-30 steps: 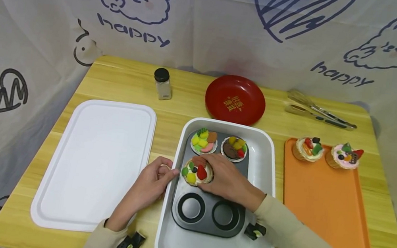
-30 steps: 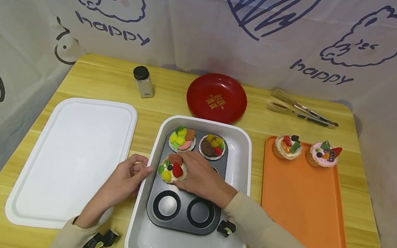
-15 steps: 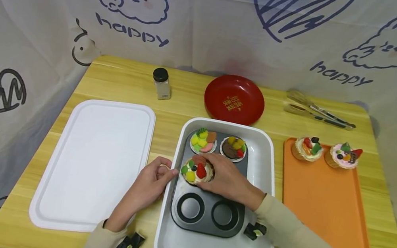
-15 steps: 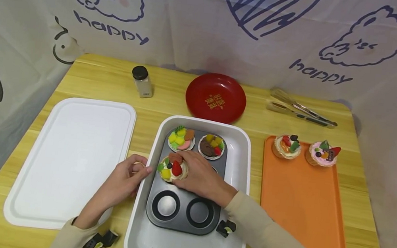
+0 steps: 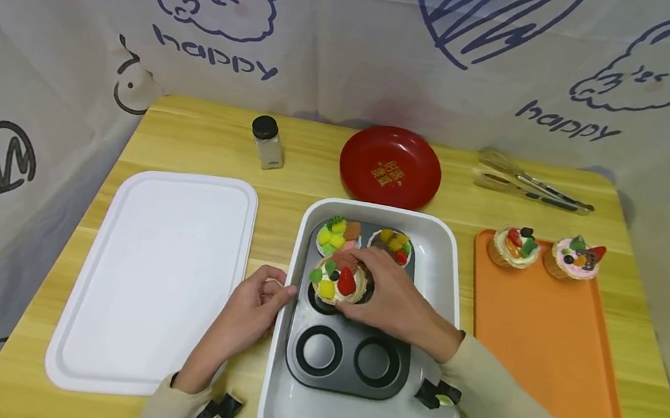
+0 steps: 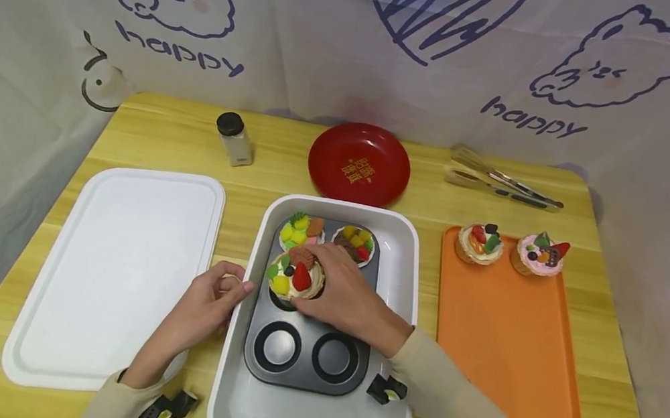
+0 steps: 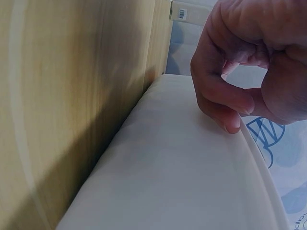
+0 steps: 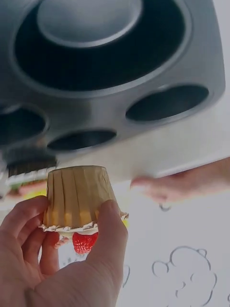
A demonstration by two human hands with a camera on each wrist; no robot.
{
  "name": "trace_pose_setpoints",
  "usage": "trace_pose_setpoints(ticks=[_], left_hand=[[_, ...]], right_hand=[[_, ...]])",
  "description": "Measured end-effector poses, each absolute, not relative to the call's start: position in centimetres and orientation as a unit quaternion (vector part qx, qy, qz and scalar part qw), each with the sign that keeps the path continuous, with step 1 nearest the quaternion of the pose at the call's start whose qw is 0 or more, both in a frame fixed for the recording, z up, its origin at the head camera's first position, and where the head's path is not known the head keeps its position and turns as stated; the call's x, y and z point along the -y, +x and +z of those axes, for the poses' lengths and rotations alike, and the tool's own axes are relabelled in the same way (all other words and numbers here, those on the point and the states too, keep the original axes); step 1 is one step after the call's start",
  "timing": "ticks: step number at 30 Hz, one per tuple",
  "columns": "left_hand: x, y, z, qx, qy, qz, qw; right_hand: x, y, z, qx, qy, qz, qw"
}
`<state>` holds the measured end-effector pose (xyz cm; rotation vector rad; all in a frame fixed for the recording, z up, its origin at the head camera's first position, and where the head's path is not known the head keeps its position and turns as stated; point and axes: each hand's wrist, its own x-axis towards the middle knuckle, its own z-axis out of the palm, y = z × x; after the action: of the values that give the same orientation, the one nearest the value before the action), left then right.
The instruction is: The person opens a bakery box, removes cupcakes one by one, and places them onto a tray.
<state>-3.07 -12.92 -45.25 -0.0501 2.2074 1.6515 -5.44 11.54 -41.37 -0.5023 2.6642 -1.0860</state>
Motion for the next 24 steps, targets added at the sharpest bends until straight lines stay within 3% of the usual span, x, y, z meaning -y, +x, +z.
trace_pose_setpoints(ticks=[13, 24], left_hand=[[13.0, -2.7, -45.5, -0.789, -0.013, 0.589, 0.171], [12.6, -3.0, -45.7, -0.789, -0.013, 0.59, 0.171]], right_hand=[[-18.6, -4.8, -37.9, -0.914, -0.069, -0.394, 0.065], [-27.0, -3.6, -38.4, -0.924, 0.042, -0.379, -0.031]])
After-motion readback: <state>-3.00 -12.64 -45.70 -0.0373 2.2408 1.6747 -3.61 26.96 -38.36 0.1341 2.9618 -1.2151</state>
